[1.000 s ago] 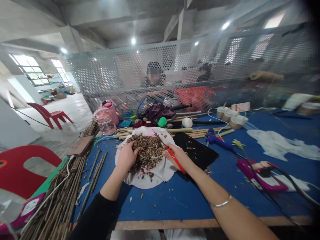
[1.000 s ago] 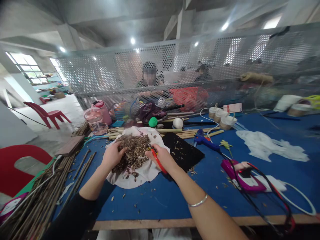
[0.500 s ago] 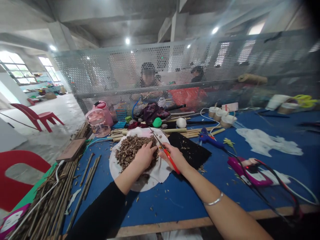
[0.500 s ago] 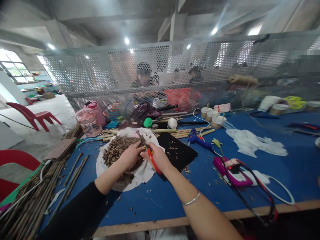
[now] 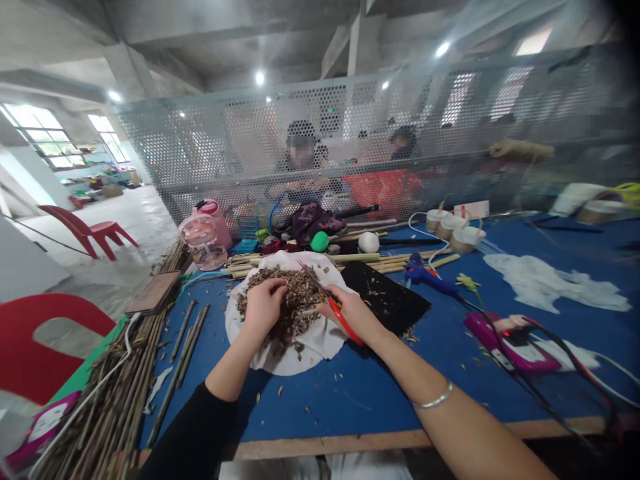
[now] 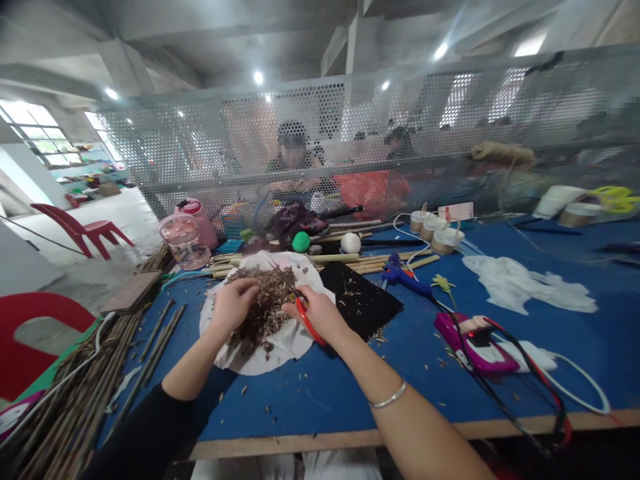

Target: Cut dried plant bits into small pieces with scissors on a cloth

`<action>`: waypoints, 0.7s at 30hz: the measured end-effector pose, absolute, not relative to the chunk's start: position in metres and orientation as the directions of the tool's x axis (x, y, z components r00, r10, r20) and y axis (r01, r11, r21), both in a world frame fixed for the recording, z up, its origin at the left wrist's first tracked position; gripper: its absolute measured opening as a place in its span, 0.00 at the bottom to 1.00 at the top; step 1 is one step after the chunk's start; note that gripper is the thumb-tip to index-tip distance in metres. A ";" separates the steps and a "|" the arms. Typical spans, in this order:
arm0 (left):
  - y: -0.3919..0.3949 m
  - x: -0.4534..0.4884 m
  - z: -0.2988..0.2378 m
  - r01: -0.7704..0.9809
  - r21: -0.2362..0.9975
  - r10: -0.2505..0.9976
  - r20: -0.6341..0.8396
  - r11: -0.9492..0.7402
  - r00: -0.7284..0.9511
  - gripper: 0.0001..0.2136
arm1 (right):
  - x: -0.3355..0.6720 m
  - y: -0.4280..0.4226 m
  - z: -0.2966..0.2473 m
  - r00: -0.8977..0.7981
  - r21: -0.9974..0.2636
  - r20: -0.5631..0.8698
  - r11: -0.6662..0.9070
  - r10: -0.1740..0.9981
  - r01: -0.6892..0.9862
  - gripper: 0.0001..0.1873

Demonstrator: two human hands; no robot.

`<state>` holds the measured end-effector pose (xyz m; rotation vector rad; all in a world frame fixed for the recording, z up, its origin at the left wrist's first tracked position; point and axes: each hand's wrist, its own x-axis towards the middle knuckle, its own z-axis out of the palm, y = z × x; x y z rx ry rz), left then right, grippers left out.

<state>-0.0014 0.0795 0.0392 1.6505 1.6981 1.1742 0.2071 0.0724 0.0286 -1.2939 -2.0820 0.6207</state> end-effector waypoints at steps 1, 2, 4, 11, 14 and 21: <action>0.078 -0.006 0.039 0.409 0.912 0.971 0.114 -0.019 -0.209 0.09 | 0.206 0.072 0.028 -0.344 -0.638 0.211 0.395 0.915 0.661 0.25; 0.077 -0.011 0.038 0.276 0.960 0.970 0.016 0.053 -0.244 0.09 | 0.205 0.072 0.027 -0.340 -0.610 0.176 0.373 0.924 0.699 0.25; 0.076 -0.017 0.036 0.096 0.986 0.961 -0.107 0.135 -0.255 0.12 | 0.199 0.069 0.026 -0.310 -0.544 0.109 0.318 0.944 0.777 0.28; 0.061 -0.026 0.032 0.559 0.828 0.944 0.215 -0.041 -0.249 0.18 | 0.183 0.045 0.040 -0.370 -0.166 0.005 0.366 0.929 0.916 0.23; 0.058 -0.026 0.032 0.712 0.694 0.908 0.361 -0.109 -0.213 0.15 | 0.209 0.053 0.054 -0.398 -0.257 0.014 0.388 0.917 0.885 0.23; 0.058 -0.021 0.031 0.718 0.673 0.908 0.394 -0.178 -0.145 0.14 | 0.329 0.118 0.054 0.358 -0.115 0.113 -0.345 0.927 0.931 0.17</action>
